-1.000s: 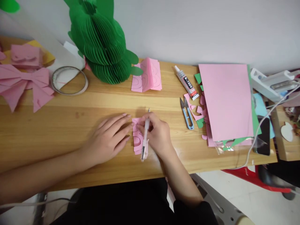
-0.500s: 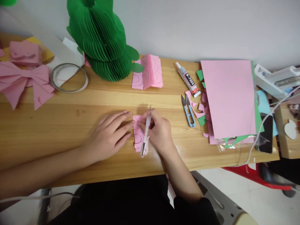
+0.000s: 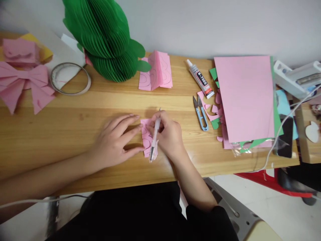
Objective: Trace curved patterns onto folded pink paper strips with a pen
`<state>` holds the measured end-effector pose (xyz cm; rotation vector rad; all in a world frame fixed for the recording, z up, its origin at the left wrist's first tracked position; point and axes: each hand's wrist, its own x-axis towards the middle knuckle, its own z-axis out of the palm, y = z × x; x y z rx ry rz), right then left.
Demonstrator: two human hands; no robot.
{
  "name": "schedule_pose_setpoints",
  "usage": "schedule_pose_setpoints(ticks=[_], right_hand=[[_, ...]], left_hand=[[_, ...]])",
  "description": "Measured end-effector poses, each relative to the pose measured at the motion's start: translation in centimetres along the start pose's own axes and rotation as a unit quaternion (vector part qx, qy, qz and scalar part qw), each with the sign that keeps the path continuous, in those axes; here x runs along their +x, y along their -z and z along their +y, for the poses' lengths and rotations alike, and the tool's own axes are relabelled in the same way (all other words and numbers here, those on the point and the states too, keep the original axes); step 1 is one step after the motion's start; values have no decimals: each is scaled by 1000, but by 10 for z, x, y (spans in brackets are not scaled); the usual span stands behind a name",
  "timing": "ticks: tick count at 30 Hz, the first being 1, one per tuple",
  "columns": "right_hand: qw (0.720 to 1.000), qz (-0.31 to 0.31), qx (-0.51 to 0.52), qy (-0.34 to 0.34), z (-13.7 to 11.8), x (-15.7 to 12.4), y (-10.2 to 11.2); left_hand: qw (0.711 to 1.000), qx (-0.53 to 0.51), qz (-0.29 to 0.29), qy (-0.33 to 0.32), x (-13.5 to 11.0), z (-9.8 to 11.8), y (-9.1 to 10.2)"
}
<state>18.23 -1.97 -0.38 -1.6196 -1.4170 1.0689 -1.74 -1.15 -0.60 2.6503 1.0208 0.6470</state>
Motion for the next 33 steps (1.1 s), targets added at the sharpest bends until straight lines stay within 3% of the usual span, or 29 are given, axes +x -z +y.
schedule_pose_setpoints(ticks=[33], right_hand=[[1000,1,2,-3,2,-1,-1]], left_hand=[[999,25,-27,1,0,2,2]])
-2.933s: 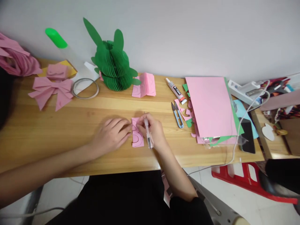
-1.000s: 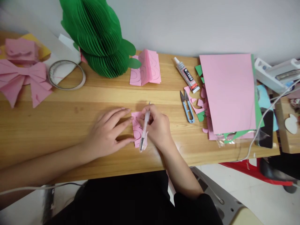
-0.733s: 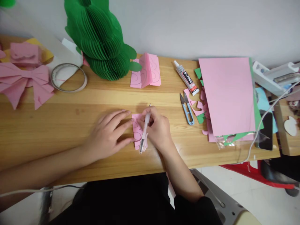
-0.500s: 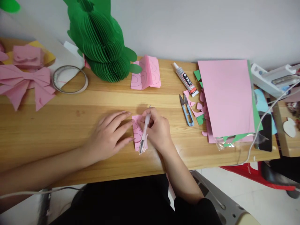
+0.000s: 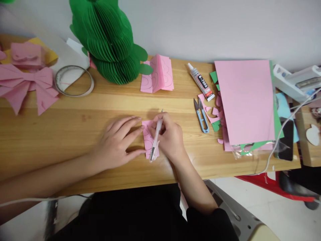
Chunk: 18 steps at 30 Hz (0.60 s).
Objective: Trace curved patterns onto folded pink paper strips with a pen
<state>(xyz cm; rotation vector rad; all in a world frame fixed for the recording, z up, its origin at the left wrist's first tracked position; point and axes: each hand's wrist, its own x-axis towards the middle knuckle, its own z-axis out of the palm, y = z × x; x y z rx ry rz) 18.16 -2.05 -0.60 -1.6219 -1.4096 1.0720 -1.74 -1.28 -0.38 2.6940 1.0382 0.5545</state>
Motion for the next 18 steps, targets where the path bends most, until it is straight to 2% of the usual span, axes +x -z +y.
schedule_pose_setpoints(ticks=[4,7,9,13,15,18], right_hand=[[999,19,4,26,-7,-7,1],[995,27,-59,80,-14,-19,8],[980,-1,-127,151,-17,-30,16],[933,-93,-205,281,-11,-53,32],[915,-110,-219,321,-5,-62,36],[904,-128,-220,344,1,-72,37]], left_hand=[[1000,-1,2,-3,0,1,1],[1000,-9,-3,5,0,1,1],[1000,-14,-8,10,0,1,1],[1000,-18,-12,13,0,2,1],[1000,-21,-11,10,0,2,1],[999,-27,-11,13,0,2,1]])
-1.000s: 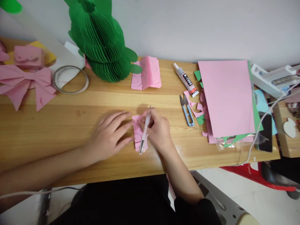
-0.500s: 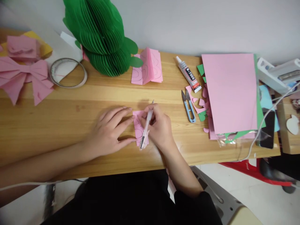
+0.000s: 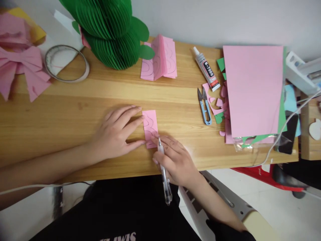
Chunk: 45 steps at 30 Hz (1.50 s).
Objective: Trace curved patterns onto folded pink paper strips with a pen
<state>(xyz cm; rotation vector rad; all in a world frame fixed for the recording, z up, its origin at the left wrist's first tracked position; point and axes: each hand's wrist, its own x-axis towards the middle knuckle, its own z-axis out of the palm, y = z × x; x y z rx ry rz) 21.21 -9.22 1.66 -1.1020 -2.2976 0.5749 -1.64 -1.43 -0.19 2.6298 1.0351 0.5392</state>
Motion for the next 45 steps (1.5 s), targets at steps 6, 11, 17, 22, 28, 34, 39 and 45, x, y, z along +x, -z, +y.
schedule_pose_setpoints(ticks=[6,11,17,22,28,34,39,45], right_hand=[[1000,-6,-16,24,-1,-10,-11],[996,-2,-81,30,-2,-9,-15],[987,-5,-149,61,-6,-5,-15],[985,-1,-161,65,-7,-5,-16],[984,1,-165,69,-8,-3,-15],[983,5,-167,83,-6,-1,-12],[984,27,-157,80,-6,8,-9],[985,48,-143,83,-1,19,-7]], left_hand=[[1000,10,2,1,1,1,1],[1000,21,6,-1,0,0,0],[1000,-5,14,15,0,-4,-3],[997,-50,6,-56,-1,-9,3],[986,-21,-83,-142,-3,-11,8],[983,-12,-108,-145,-5,-14,6],[986,-31,-109,-125,-4,-14,7],[986,-30,-98,-130,-5,-15,8]])
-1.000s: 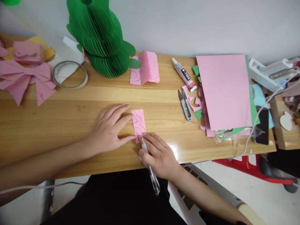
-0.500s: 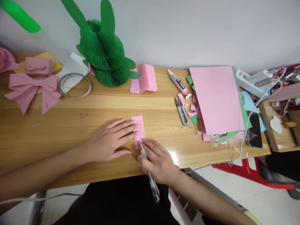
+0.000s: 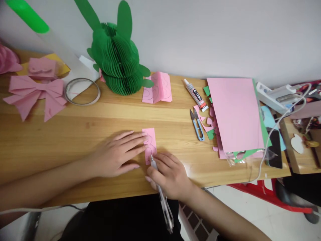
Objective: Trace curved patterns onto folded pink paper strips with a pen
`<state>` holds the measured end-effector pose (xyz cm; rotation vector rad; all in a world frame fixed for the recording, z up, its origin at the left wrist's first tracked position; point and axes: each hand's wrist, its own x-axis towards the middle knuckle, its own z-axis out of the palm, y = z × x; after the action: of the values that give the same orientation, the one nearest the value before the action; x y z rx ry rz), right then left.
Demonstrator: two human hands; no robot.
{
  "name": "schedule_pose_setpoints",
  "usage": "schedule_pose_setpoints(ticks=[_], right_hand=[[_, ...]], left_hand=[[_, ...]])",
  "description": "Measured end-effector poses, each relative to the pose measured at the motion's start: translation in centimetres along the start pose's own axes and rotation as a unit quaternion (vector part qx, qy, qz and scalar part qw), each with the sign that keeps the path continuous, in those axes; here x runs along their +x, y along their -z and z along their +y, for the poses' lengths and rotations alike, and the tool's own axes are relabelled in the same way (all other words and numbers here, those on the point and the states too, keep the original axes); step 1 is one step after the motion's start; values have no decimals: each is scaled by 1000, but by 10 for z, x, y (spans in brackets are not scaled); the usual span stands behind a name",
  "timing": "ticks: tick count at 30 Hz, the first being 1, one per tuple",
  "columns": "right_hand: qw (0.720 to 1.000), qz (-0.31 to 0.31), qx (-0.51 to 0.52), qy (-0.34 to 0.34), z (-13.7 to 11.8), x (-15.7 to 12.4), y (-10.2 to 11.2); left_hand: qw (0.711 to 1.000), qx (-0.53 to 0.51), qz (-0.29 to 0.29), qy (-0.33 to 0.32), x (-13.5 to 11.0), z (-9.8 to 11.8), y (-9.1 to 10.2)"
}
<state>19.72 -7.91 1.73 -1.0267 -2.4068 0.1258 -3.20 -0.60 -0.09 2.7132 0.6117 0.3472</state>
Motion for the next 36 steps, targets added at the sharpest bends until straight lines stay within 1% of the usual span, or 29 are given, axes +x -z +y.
schedule_pose_setpoints(ticks=[4,8,14,17,19,20,22,24,26,29,31,32,36], right_hand=[[1000,11,13,23,5,-7,-3],[999,2,19,27,4,-17,-5],[997,-71,2,6,-7,-30,-3],[998,-65,10,-4,-7,-28,0],[998,-49,45,-21,-2,-18,3],[996,-41,73,-38,1,-11,4],[985,-25,143,-93,9,7,8],[960,-13,212,-185,18,26,10],[929,-3,255,-267,25,43,7],[890,31,283,-357,31,57,-3],[872,45,290,-392,32,59,-9],[867,51,290,-401,32,58,-11],[868,67,278,-405,31,56,-14]], left_hand=[[1000,7,15,-5,1,1,-2],[1000,12,18,-6,2,1,-2],[1000,5,6,1,0,1,0],[1000,3,9,-1,0,2,-1],[1000,5,13,-1,1,2,-1],[1000,5,14,-1,2,2,-1],[1000,3,16,-1,2,2,-1],[1000,-1,17,0,2,2,-2],[1000,-4,20,3,1,2,-3],[1000,-8,22,6,1,2,-4],[1000,-14,24,8,0,2,-4],[1000,-18,23,10,0,3,-4],[999,-28,22,17,1,3,-5]])
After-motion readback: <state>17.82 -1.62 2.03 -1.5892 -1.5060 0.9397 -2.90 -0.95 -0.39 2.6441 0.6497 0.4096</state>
